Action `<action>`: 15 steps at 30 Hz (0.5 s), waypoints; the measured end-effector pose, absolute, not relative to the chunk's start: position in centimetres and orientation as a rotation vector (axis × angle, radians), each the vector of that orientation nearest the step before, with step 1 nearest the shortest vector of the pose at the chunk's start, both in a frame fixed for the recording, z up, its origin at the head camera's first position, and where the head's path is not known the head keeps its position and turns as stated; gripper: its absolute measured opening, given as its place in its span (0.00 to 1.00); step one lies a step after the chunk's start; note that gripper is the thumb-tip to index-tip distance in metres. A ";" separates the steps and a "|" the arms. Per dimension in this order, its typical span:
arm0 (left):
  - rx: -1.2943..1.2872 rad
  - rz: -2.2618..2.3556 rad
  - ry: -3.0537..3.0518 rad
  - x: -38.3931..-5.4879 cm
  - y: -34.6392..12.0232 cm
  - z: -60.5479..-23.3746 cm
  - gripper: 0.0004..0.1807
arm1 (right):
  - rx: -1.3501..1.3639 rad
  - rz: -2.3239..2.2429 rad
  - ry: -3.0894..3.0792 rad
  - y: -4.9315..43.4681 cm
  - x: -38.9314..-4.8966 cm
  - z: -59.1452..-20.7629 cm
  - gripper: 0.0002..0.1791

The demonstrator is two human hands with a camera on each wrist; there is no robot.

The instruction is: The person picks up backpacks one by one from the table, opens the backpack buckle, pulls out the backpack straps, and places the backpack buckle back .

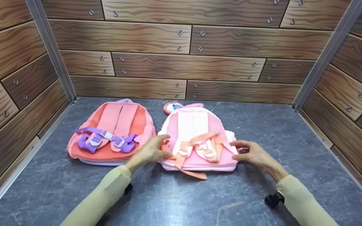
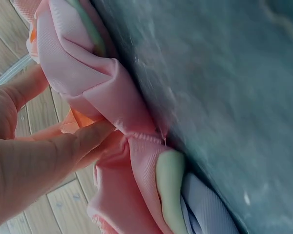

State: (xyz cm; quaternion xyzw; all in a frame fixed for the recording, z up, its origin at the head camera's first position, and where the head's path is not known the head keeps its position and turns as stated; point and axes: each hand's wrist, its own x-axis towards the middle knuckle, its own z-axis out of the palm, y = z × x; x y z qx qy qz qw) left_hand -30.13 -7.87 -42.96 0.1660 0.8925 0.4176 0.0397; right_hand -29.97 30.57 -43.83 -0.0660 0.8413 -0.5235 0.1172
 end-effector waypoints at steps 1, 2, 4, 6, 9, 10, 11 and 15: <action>0.510 1.274 2.719 -30.2 -7.7 -42.9 0.38 | -0.199 -1.533 2.457 30.8 -30.0 -43.7 0.36; 0.502 1.271 2.697 -30.4 -7.6 -42.8 0.38 | -0.200 -1.535 2.450 31.1 -29.9 -43.7 0.36; 0.486 1.277 2.641 -30.7 -7.2 -42.6 0.38 | -0.195 -1.524 2.452 31.9 -29.9 -43.6 0.36; 0.491 1.280 2.597 -30.9 -6.8 -42.6 0.39 | -0.187 -1.513 2.458 32.6 -29.7 -43.6 0.36; 0.498 1.294 2.550 -31.2 -6.3 -42.8 0.40 | -0.195 -1.499 2.468 33.8 -29.7 -43.7 0.36; 0.509 1.295 2.542 -31.3 -6.1 -42.8 0.40 | -0.186 -1.497 2.472 34.0 -29.7 -43.7 0.36; 0.523 1.302 2.537 -31.3 -5.9 -42.9 0.40 | -0.186 -1.497 2.473 34.3 -29.7 -43.7 0.37; 0.553 1.318 2.539 -31.5 -5.3 -42.9 0.41 | -0.175 -1.499 2.475 35.2 -29.8 -43.6 0.37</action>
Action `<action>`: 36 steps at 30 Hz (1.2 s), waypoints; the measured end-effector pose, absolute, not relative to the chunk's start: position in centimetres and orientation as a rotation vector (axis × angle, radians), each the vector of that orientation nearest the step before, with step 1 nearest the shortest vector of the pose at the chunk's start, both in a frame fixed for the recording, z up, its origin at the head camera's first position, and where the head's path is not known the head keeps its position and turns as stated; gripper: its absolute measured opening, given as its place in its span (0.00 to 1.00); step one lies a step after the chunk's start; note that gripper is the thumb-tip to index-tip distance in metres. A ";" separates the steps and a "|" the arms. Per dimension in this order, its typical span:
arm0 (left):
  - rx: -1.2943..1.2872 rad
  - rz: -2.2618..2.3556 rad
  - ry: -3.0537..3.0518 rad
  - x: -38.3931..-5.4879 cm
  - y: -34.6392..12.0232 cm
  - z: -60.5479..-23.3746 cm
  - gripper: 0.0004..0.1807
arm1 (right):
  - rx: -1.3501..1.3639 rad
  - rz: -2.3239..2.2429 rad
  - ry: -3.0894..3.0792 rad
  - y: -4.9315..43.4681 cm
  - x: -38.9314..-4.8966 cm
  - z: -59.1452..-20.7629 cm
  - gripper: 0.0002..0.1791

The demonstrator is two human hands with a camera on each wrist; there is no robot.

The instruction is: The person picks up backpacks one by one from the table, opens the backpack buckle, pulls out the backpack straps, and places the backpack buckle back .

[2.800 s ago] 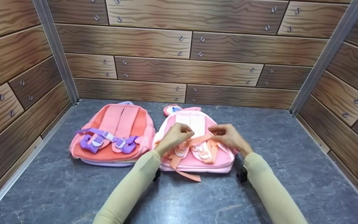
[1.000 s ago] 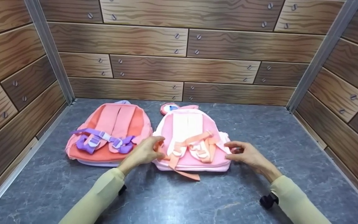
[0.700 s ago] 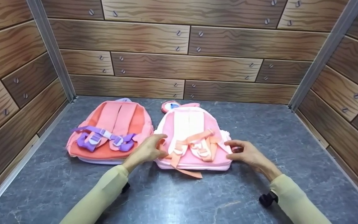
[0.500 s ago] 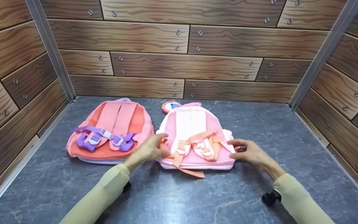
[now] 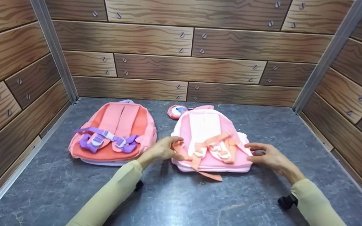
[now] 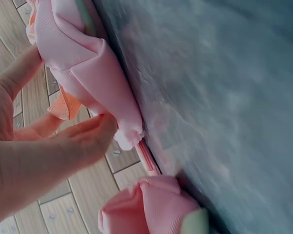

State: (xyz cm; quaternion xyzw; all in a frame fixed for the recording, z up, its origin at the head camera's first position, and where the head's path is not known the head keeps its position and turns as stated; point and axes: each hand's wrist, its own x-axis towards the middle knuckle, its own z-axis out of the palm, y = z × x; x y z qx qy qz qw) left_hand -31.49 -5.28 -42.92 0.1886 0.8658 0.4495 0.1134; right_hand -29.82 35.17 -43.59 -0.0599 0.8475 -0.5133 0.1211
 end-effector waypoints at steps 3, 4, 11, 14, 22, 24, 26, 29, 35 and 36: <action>0.564 1.335 2.539 -31.7 -4.7 -42.9 0.41 | -0.169 -1.500 2.473 35.9 -29.8 -43.6 0.38; 0.565 1.338 2.540 -31.8 -4.5 -42.9 0.40 | -0.163 -1.500 2.473 36.1 -29.9 -43.6 0.38; 0.626 1.314 2.627 -32.2 -3.1 -43.1 0.37 | -0.161 -1.456 2.499 37.6 -29.9 -43.8 0.39; 0.633 1.278 2.700 -32.1 -2.5 -43.2 0.38 | -0.165 -1.432 2.511 38.2 -29.8 -43.7 0.39; 0.579 1.300 2.736 -32.1 -1.8 -43.3 0.40 | -0.138 -1.411 2.500 39.2 -29.7 -43.6 0.39; 0.586 1.298 2.721 -32.1 -1.6 -43.3 0.38 | -0.125 -1.397 2.502 39.4 -29.8 -43.5 0.40; 0.587 1.299 2.709 -32.1 -1.3 -43.2 0.37 | -0.113 -1.390 2.507 39.6 -29.8 -43.4 0.40; 0.570 1.319 2.686 -32.1 -0.6 -43.1 0.35 | -0.095 -1.395 2.504 40.2 -29.7 -43.4 0.41; 0.528 1.444 2.647 -32.1 0.9 -43.3 0.30 | -0.070 -1.411 2.497 41.6 -29.4 -43.4 0.42; 0.520 1.473 2.637 -32.0 1.1 -43.3 0.29 | -0.072 -1.413 2.500 41.9 -29.4 -43.4 0.42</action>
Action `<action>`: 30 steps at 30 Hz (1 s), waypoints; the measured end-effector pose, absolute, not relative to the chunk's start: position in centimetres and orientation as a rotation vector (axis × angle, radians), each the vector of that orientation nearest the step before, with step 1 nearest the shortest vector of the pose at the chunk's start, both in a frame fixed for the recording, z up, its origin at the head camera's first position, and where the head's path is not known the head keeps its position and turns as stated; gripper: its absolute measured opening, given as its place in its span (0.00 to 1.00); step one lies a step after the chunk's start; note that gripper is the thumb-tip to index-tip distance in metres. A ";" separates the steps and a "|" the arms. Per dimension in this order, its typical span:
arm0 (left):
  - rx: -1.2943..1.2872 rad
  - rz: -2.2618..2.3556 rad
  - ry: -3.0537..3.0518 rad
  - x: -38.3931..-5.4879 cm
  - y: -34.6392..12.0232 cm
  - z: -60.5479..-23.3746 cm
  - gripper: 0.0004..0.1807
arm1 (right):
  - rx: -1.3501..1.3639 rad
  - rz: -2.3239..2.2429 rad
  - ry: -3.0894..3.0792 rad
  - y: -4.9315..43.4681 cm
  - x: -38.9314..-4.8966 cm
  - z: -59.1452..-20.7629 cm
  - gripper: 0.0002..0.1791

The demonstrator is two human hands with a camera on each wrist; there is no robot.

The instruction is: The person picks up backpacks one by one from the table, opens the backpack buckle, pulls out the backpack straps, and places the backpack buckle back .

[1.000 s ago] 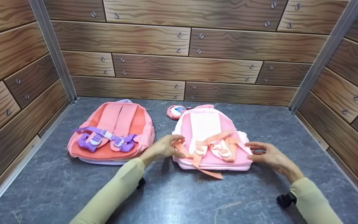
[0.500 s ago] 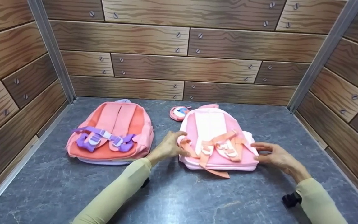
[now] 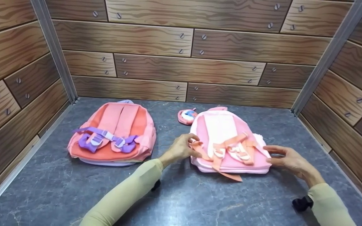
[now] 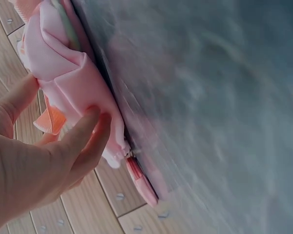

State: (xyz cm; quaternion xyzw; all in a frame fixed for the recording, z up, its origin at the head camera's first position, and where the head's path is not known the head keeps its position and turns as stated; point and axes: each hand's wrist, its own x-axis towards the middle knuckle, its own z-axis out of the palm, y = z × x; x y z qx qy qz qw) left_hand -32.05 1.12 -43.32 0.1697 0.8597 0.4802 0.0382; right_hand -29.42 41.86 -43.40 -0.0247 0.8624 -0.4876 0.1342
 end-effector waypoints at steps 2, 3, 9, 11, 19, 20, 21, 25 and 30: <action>0.493 1.519 2.618 -32.0 1.5 -43.3 0.27 | -0.070 -1.425 2.510 42.3 -29.4 -43.4 0.42; 0.476 1.542 2.605 -32.0 1.8 -43.3 0.26 | -0.066 -1.430 2.518 42.5 -29.3 -43.4 0.42; 0.419 1.646 2.559 -32.2 2.9 -43.0 0.22 | -0.053 -1.467 2.527 43.5 -29.3 -43.5 0.42; 0.432 1.669 2.562 -32.3 3.2 -43.0 0.22 | -0.046 -1.473 2.526 43.8 -29.3 -43.4 0.42; 0.401 1.731 2.545 -33.0 4.9 -42.9 0.20 | -0.034 -1.494 2.542 45.2 -29.3 -42.9 0.41; 0.389 1.744 2.534 -33.1 5.2 -42.8 0.20 | -0.030 -1.508 2.533 45.4 -29.3 -42.9 0.41; 0.376 1.754 2.523 -33.1 5.5 -42.8 0.20 | -0.026 -1.520 2.525 45.6 -29.3 -42.9 0.41; 0.344 1.780 2.484 -33.1 6.5 -42.8 0.20 | -0.015 -1.552 2.512 46.5 -29.4 -42.9 0.41; 0.316 1.760 2.504 -33.0 7.8 -43.0 0.20 | -0.019 -1.588 2.484 47.6 -29.4 -43.2 0.38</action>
